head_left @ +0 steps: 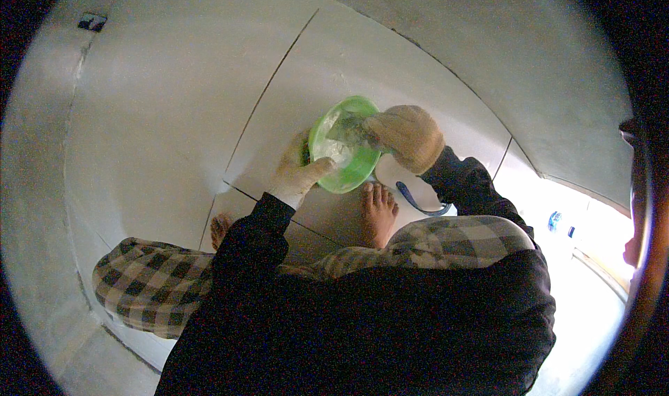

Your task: The person kneels on a tiled floor and repeatedly wipes the surface with a cloth, dipping it into a green bowl of water. They move the bowl and a plastic bottle as needed to reach different areas.

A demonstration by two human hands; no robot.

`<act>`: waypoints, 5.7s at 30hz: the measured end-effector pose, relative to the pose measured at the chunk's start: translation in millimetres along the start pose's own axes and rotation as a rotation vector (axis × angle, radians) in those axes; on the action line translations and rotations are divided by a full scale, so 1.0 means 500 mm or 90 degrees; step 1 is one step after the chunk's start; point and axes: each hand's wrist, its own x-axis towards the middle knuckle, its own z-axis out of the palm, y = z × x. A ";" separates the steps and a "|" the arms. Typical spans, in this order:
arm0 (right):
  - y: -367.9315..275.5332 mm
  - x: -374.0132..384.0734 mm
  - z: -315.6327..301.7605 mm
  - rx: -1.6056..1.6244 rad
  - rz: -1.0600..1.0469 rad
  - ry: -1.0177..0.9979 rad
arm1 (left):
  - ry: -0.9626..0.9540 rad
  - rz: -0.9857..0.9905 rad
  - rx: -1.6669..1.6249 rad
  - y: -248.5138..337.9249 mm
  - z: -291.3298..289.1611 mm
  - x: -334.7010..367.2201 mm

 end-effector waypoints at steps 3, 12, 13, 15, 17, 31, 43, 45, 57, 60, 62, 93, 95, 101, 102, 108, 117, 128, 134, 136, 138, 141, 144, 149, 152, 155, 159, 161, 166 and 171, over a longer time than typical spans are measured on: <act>-0.038 -0.014 0.020 0.079 0.248 -0.173 | -0.007 0.003 -0.066 -0.001 -0.001 0.004; -0.101 -0.071 0.066 0.611 0.588 -0.204 | 0.004 0.078 -0.064 -0.033 -0.002 0.009; -0.100 -0.073 0.071 0.690 0.623 -0.198 | 0.028 0.066 -0.010 -0.035 -0.005 0.008; -0.096 -0.069 0.080 0.838 0.612 -0.115 | 0.055 0.054 0.093 -0.034 -0.013 0.004; -0.094 -0.064 0.075 0.890 0.551 0.027 | 0.091 0.013 0.096 -0.028 -0.027 -0.004; 0.169 -0.036 -0.018 0.891 0.697 0.379 | 0.698 0.148 0.584 -0.116 -0.264 0.005; 0.224 0.158 -0.120 -0.421 0.550 -0.486 | 0.691 -0.155 0.870 -0.079 -0.213 -0.028; 0.220 0.187 -0.122 -0.479 0.555 -0.541 | 0.654 -0.182 0.866 -0.066 -0.206 -0.028; 0.240 0.223 -0.105 -0.525 0.383 -0.466 | 0.719 -0.144 0.881 -0.074 -0.192 -0.024; 0.222 0.269 -0.107 -0.520 0.501 -0.485 | 0.692 -0.223 0.885 -0.069 -0.193 -0.019; 0.214 0.293 -0.105 -0.507 0.560 -0.553 | 0.715 -0.193 0.869 -0.062 -0.195 -0.017; 0.190 0.345 -0.213 -0.617 0.465 -0.389 | 0.685 -0.181 0.891 -0.034 -0.202 -0.001; 0.150 0.360 -0.267 -0.663 0.434 -0.359 | 0.659 -0.204 0.888 -0.038 -0.209 -0.008; 0.068 0.408 -0.390 -0.629 0.255 -0.414 | 0.714 0.055 0.805 -0.052 -0.229 0.039; 0.056 0.411 -0.390 -0.586 0.243 -0.389 | 0.719 0.097 0.797 -0.048 -0.234 0.066; -0.007 0.379 -0.296 -0.315 0.345 -0.307 | 0.359 0.146 0.316 0.007 -0.191 0.147; -0.092 0.246 -0.155 0.060 -0.052 -0.287 | 0.116 0.048 -0.093 0.039 -0.114 0.111; -0.046 0.124 -0.091 0.090 -0.097 -0.301 | -0.114 -0.166 -0.337 -0.040 -0.139 0.137; -0.079 0.117 -0.106 -0.042 -0.034 -0.352 | -0.254 0.024 -0.038 -0.124 -0.152 0.193; -0.091 0.124 -0.117 -0.058 -0.053 -0.366 | -0.222 -0.217 -0.215 -0.100 -0.145 0.175; -0.097 0.131 -0.121 0.011 -0.092 -0.315 | -0.241 -0.225 -0.169 -0.052 -0.136 0.151; -0.089 0.140 -0.111 0.023 0.009 -0.591 | -0.252 -0.197 -0.050 0.012 -0.129 0.107; -0.072 0.138 -0.079 -0.049 -0.299 -0.317 | -0.245 -0.176 -0.015 0.039 -0.137 0.071; -0.067 0.133 -0.026 -0.039 -0.402 -0.316 | -0.240 -0.151 -0.019 0.033 -0.146 0.043; -0.081 0.146 -0.008 -0.038 -0.463 -0.291 | -0.225 -0.127 -0.033 0.034 -0.130 0.040; -0.098 0.154 -0.010 -0.016 -0.170 -0.540 | -0.204 -0.095 -0.062 0.047 -0.106 0.045; -0.118 0.146 -0.035 -0.151 0.065 -0.514 | -0.168 -0.067 -0.104 0.079 -0.082 0.049; -0.132 0.137 -0.044 -0.187 0.136 -0.469 | -0.155 -0.059 -0.138 0.091 -0.071 0.051; -0.146 0.140 -0.035 -0.160 0.296 -0.570 | -0.087 -0.055 -0.212 0.087 -0.040 0.060; -0.117 0.148 -0.036 0.254 0.438 -0.394 | -0.089 0.014 -0.140 0.058 -0.054 0.070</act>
